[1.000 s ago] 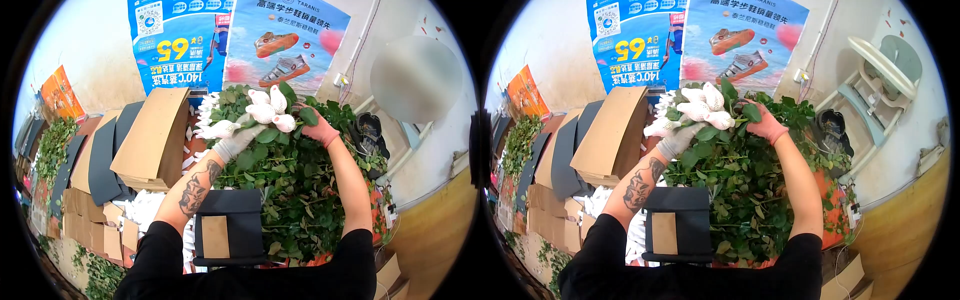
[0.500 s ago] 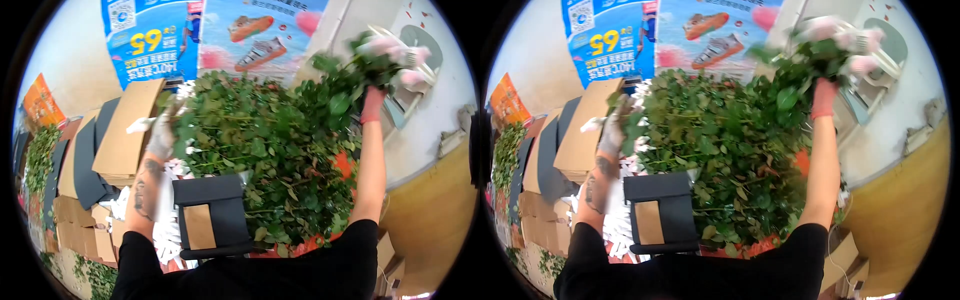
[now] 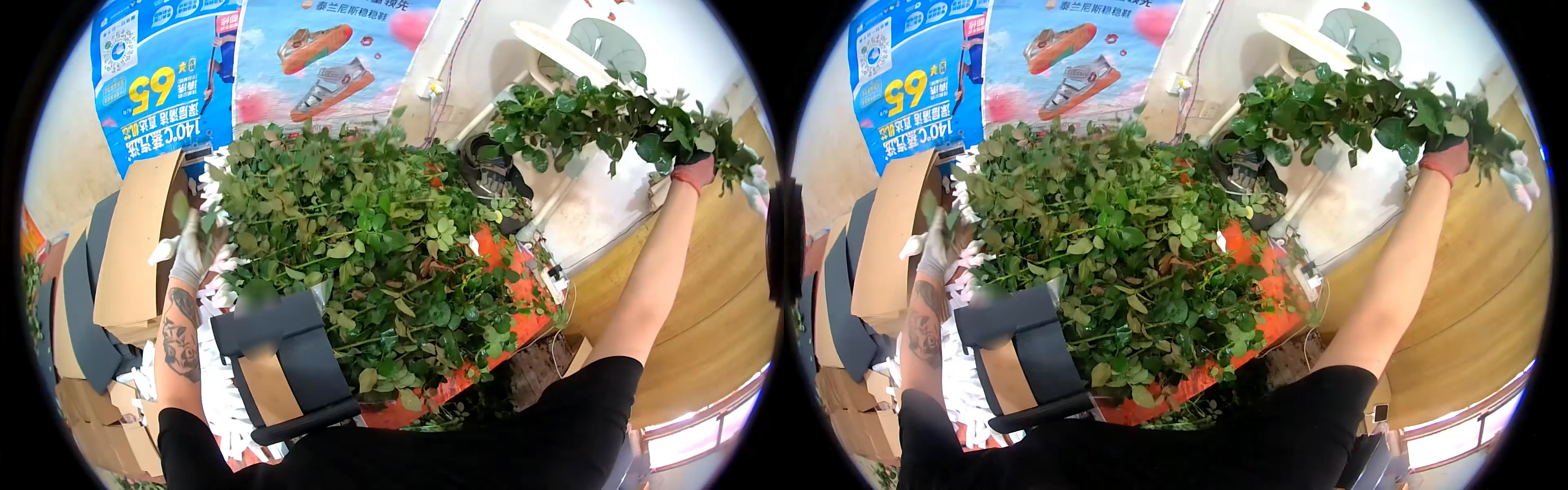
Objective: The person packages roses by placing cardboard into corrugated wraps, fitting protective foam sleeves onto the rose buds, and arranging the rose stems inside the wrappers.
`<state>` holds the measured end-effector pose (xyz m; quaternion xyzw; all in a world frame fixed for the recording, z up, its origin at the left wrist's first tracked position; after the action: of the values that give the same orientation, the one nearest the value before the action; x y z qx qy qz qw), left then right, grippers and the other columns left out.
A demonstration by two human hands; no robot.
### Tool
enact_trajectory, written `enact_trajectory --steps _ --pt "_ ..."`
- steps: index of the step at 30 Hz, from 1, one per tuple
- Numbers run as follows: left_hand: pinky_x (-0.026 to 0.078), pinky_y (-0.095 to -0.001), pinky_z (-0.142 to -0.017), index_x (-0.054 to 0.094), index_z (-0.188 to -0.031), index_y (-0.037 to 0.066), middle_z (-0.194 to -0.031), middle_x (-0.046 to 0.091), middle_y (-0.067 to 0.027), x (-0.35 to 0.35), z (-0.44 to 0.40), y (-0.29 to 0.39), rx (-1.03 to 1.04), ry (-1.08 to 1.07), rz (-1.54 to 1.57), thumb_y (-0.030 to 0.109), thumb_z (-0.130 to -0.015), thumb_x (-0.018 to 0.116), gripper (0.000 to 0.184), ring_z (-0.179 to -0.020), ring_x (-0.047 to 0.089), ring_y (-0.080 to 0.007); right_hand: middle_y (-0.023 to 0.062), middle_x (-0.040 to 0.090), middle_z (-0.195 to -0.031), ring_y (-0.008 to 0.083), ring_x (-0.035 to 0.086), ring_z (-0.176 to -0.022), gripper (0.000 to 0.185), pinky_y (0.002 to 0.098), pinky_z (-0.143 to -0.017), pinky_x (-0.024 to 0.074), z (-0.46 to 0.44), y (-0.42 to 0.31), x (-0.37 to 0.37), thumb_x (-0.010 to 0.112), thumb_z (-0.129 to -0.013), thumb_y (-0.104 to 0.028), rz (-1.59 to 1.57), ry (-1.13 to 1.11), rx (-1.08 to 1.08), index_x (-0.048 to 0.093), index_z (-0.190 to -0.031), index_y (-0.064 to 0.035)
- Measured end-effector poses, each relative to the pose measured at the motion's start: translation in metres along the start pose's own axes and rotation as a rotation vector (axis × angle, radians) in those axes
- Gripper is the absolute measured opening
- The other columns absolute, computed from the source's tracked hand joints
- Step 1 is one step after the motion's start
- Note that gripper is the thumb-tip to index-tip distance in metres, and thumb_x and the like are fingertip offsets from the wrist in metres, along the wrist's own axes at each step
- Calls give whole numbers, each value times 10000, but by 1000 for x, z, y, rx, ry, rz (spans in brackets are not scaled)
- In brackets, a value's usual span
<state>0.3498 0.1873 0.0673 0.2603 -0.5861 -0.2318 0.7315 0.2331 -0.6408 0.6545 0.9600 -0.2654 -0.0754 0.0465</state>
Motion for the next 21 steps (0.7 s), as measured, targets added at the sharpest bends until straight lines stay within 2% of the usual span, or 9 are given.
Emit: enact_trajectory --steps 4,5,7,9,11,13,15,18,21 --pt "504 -351 -790 593 -1117 -32 -996 667 -139 25 60 -5 -319 -112 -1485 446 -816 657 568 -838 638 -253 63 648 -1122 262 622 -1006 463 367 -819 485 -28 -34 -51 473 -881 -479 15 28 16 596 -1172 -142" --pt "504 -351 -790 593 -1117 -32 -996 667 -139 38 68 4 -310 -112 -1488 446 -816 657 568 -838 638 -253 65 656 -1085 239 623 -964 413 355 -810 483 -47 -39 -42 498 -883 -402 -385 68 26 607 -1142 -99" --pt "478 -367 -804 620 -1110 62 -918 634 -247 60 76 17 -278 -424 -2405 334 -794 618 417 -887 637 -307 63 653 -1048 195 610 -924 333 331 -812 477 -57 -77 -43 531 -888 -260 -1087 97 75 609 -1112 -26" --pt "440 -376 -912 561 -1203 30 -1057 628 -233 132 88 43 60 -325 -1934 309 -777 628 513 -1034 604 -294 63 636 -1035 162 578 -940 280 314 -828 467 -41 -167 -76 539 -885 -170 -1341 48 -59 601 -1094 6" --pt "264 -387 -1096 173 -1444 0 -1444 314 -207 217 128 64 602 -500 -1117 314 -708 728 974 -1332 325 -294 88 624 -1012 167 556 -951 259 323 -841 455 -11 -273 -88 547 -853 -116 -1282 -105 -392 592 -1079 2" --pt "313 -418 -1065 67 -1476 80 -1484 212 -180 269 157 84 932 -604 -889 283 -673 804 1109 -1349 283 -300 134 583 -1051 224 548 -959 357 363 -875 451 55 -383 -104 552 -793 -35 -1529 -419 -427 525 -1148 -8" --pt "390 -385 -992 262 -1422 67 -1366 395 -135 296 182 80 972 -658 -428 283 -646 828 984 -1230 420 -261 131 555 -1157 236 524 -1055 489 358 -936 425 114 -454 -155 588 -754 -18 -1621 -513 -681 480 -1230 -36" --pt "459 -319 -778 486 -1171 56 -1003 566 -23 303 196 68 956 -631 -1014 230 -684 784 596 -905 529 -153 121 539 -1234 227 497 -1145 588 349 -997 388 181 -535 -202 619 -715 -9 -1722 -691 -909 461 -1280 -50" --pt "474 -286 -668 572 -1006 46 -837 602 -11 287 180 61 798 -539 -997 229 -748 710 345 -733 555 -129 114 551 -1228 209 495 -1155 565 336 -1015 368 218 -561 -210 632 -707 -7 -1984 -1041 -795 490 -1253 -39"
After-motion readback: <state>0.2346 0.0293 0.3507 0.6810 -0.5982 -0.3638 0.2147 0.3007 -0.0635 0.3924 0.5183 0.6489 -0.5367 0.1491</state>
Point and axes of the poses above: each hand's wrist, its own z-axis away from the middle knuckle, its own x-axis out of the palm, y = z × x, the point moved 7 cm from there along -z, towards the middle knuckle
